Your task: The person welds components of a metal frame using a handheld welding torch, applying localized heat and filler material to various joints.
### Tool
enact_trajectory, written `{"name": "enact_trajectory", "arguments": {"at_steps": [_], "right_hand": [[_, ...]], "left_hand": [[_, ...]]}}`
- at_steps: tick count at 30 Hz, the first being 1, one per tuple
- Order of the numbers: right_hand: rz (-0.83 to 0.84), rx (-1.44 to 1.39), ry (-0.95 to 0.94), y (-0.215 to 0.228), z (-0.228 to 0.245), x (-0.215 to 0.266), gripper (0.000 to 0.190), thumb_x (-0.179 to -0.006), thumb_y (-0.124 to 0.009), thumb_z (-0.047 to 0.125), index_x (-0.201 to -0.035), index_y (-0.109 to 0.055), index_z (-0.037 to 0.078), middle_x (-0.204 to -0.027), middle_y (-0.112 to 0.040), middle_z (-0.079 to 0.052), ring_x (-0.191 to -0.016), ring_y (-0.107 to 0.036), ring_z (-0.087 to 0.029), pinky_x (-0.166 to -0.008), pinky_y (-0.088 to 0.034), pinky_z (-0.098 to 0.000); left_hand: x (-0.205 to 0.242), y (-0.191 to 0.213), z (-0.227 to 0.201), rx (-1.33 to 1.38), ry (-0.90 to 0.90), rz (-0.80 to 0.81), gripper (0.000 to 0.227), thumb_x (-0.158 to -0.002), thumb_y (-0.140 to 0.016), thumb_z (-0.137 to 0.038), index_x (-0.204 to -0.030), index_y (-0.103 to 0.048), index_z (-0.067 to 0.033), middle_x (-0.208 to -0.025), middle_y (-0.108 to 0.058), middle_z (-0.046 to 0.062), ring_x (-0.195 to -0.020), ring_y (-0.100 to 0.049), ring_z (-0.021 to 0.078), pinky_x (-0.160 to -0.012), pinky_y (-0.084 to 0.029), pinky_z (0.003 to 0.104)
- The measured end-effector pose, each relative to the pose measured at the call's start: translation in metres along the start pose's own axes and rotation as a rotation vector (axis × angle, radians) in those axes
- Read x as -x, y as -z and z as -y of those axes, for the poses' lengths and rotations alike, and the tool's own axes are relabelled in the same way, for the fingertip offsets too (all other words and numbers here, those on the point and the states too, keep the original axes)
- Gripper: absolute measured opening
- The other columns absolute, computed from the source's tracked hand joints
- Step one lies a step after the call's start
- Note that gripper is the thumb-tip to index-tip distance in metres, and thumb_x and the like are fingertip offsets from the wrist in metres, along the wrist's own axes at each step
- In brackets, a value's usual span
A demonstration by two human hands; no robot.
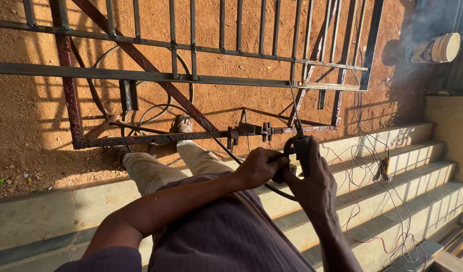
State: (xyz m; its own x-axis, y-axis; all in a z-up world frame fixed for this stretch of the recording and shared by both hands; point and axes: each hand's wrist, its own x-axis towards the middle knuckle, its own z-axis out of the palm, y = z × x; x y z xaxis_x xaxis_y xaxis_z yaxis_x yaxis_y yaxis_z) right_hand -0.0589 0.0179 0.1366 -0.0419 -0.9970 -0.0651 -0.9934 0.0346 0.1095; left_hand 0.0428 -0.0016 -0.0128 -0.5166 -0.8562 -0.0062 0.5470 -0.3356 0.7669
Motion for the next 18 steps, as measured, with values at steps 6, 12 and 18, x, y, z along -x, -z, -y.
{"name": "enact_trajectory", "arguments": {"at_steps": [6,12,18], "right_hand": [[-0.021,0.035,0.016,-0.0037,0.0011,-0.0009,0.103,-0.072,-0.089,0.031,-0.159,-0.037,0.008,-0.11,-0.072,-0.018,-0.091,-0.074,-0.032,-0.071,-0.059,-0.0446],[-0.037,0.014,0.057,-0.0016,0.0025,-0.0001,0.104,-0.071,-0.09,0.03,-0.158,-0.037,0.007,-0.111,-0.07,-0.019,-0.092,-0.074,-0.033,-0.07,-0.059,-0.0445],[-0.024,0.021,0.034,0.0001,0.0062,-0.0008,0.103,-0.07,-0.09,0.03,-0.157,-0.038,0.008,-0.111,-0.071,-0.019,-0.092,-0.074,-0.033,-0.07,-0.059,-0.0451]], "left_hand": [[-0.0029,-0.0008,0.0048,0.026,0.032,-0.014,0.03,-0.103,-0.062,-0.021,-0.102,-0.076,0.0052,-0.08,-0.078,0.012,-0.069,-0.075,0.0147,-0.065,-0.062,0.031],[-0.006,-0.001,0.0083,0.043,0.008,-0.012,0.03,-0.102,-0.062,-0.021,-0.103,-0.076,0.0054,-0.081,-0.078,0.012,-0.07,-0.074,0.0139,-0.065,-0.061,0.031],[-0.0041,-0.0025,0.008,0.044,0.037,-0.019,0.031,-0.103,-0.063,-0.022,-0.104,-0.077,0.0064,-0.08,-0.078,0.012,-0.068,-0.073,0.0144,-0.064,-0.061,0.031]]}}
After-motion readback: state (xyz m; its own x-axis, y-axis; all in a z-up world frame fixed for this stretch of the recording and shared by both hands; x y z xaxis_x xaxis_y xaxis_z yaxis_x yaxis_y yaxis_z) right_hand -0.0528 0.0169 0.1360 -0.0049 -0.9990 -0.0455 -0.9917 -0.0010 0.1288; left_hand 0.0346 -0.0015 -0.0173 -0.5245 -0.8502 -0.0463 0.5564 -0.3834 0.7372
